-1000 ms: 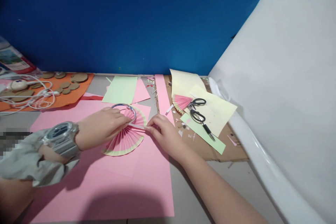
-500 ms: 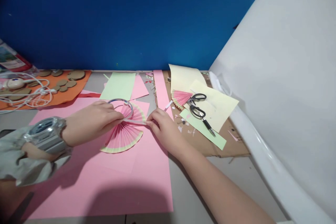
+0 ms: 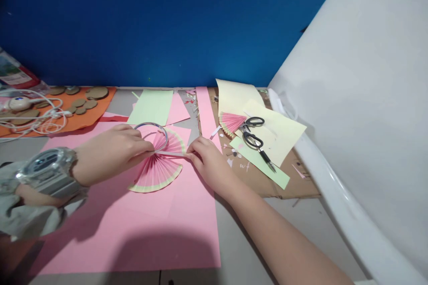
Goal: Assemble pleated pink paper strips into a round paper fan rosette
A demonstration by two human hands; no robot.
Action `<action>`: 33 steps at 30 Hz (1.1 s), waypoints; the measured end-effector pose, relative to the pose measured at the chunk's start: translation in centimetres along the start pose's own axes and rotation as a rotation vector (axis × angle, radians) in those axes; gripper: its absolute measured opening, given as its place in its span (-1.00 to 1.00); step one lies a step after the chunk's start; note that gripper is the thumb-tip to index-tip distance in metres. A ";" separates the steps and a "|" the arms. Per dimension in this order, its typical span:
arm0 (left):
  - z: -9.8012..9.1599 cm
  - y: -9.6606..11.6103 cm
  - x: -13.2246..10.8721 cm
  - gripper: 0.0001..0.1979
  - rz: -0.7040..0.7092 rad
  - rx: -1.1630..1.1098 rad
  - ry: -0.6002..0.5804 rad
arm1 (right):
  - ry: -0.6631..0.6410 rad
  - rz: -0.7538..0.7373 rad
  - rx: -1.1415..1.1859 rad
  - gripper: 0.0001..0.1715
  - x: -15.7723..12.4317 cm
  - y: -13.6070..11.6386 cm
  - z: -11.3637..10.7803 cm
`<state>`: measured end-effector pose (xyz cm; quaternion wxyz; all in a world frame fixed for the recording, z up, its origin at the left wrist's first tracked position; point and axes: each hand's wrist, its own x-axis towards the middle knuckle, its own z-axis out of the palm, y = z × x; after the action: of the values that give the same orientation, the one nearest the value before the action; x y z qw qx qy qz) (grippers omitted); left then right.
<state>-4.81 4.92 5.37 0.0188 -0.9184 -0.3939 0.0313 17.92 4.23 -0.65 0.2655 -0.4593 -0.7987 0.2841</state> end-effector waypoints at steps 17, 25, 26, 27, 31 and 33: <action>0.0 -0.3 -0.2 -0.75 0.013 0.036 -0.021 | 0.006 -0.032 -0.003 -0.85 0.0 0.5 0.3; 0.1 -0.2 0.0 -0.76 0.012 0.047 -0.035 | -0.019 -0.022 -0.025 -0.86 -0.1 0.3 0.2; 0.1 -0.2 0.0 -0.76 0.009 0.053 -0.040 | -0.021 -0.022 -0.027 -0.86 -0.1 0.3 0.2; 0.0 -0.2 0.0 -0.76 0.006 0.058 -0.044 | -0.024 -0.020 -0.029 -0.86 0.0 0.3 0.2; -0.2 -0.1 0.0 -0.74 -0.004 0.074 -0.062 | -0.038 -0.015 -0.029 -0.85 0.0 0.2 0.2; -0.2 0.0 -0.1 -0.73 -0.009 0.088 -0.064 | -0.036 -0.015 -0.029 -0.86 0.0 0.2 0.2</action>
<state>-4.84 4.89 5.62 0.0464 -0.9135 -0.3966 0.0780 17.83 4.27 -0.92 0.2467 -0.4520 -0.8106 0.2788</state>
